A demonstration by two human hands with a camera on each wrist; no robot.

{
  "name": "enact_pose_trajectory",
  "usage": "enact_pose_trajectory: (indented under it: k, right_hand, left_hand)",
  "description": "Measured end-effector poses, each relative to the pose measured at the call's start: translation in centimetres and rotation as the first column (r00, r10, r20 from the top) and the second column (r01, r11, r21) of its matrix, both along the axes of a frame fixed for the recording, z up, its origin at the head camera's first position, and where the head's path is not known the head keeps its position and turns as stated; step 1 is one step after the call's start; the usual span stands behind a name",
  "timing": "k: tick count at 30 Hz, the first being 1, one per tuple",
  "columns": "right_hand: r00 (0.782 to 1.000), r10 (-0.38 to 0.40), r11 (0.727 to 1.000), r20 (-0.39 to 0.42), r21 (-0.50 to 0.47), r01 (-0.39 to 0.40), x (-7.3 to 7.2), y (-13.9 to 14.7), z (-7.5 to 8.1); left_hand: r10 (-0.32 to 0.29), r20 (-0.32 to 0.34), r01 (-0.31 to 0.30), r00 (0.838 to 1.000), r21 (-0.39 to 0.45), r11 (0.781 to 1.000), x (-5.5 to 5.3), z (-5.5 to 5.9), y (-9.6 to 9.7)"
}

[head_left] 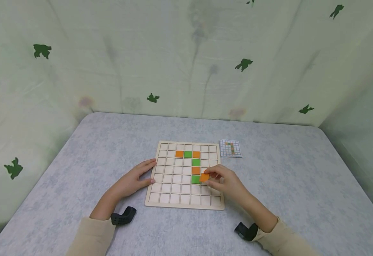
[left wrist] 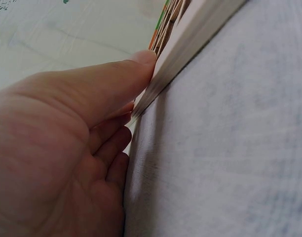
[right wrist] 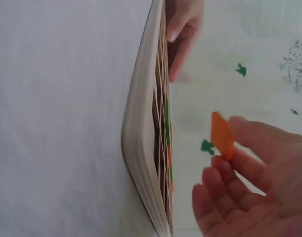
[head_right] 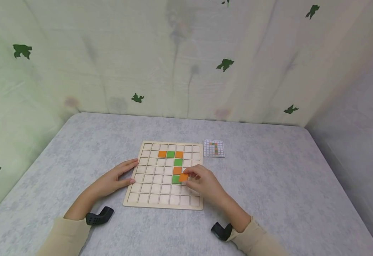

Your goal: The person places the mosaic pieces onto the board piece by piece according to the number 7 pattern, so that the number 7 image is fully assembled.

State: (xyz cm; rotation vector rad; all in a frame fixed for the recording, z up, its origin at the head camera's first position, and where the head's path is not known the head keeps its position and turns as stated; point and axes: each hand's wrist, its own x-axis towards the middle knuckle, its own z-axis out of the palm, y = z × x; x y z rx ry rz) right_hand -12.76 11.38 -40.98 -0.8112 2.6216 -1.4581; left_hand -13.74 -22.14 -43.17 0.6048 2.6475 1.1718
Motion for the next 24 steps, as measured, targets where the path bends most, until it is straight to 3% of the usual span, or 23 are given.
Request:
enact_pose_trajectory:
  k: [7,13,18,24]
  right_hand:
    - [0.994,0.084,0.995,0.075,0.056,-0.088,0.7,-1.0,-1.6]
    - [0.996,0.09,0.989,0.004,0.119,-0.09,1.0,-1.7,-2.1]
    - [0.997,0.075,0.983,-0.015,0.17,-0.072,1.2,-2.2,-2.0]
    - [0.996,0.066,0.976,0.066,0.201,-0.078,1.2,-1.9,-0.9]
  left_hand:
    - [0.002,0.005,-0.002,1.0,-0.002,1.0,0.1,0.1,0.0]
    - [0.003,0.001,-0.003,1.0,-0.017,1.0,0.2,0.1,-0.1]
    - [0.005,0.004,-0.005,1.0,-0.018,1.0,0.2,0.1,-0.2]
    - [0.007,0.012,-0.007,1.0,-0.01,1.0,0.4,0.2,-0.2]
